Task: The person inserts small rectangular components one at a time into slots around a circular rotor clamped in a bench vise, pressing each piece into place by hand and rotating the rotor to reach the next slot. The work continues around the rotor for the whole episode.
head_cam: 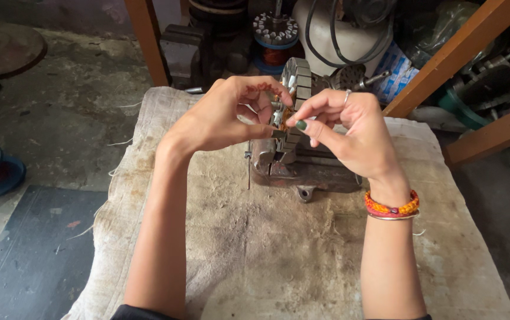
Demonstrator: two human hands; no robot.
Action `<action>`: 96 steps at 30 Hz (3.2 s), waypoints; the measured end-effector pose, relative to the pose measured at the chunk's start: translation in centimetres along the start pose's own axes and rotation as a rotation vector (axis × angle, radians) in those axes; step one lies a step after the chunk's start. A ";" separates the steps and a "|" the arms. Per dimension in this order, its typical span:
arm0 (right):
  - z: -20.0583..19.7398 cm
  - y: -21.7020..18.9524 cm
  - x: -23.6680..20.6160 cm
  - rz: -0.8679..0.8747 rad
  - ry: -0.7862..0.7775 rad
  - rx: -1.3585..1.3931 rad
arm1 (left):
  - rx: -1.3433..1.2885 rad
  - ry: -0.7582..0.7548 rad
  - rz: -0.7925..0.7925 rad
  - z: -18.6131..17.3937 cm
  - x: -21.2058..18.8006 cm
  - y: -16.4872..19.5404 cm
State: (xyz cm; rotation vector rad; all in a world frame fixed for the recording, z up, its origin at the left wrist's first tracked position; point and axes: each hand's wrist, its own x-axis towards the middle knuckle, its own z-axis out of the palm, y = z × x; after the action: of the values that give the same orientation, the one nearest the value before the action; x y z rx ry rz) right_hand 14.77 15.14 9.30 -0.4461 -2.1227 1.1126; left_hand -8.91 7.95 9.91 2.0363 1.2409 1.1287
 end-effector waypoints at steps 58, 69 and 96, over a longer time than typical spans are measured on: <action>0.4 4.2 1.5 0.322 0.393 0.246 | -0.489 0.287 -0.040 1.7 1.8 -4.0; 1.0 4.1 1.8 0.381 0.415 0.238 | -0.292 0.186 -0.146 0.2 0.6 -3.7; 1.6 -4.0 -0.5 -0.266 0.118 -0.717 | -0.087 -0.334 -0.114 -0.4 -1.1 2.3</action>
State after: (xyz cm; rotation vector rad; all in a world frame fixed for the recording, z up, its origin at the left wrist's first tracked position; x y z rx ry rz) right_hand 14.05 11.58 11.73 -0.5103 -2.3420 0.1459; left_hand -8.45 5.92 11.39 1.9636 1.1026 0.7388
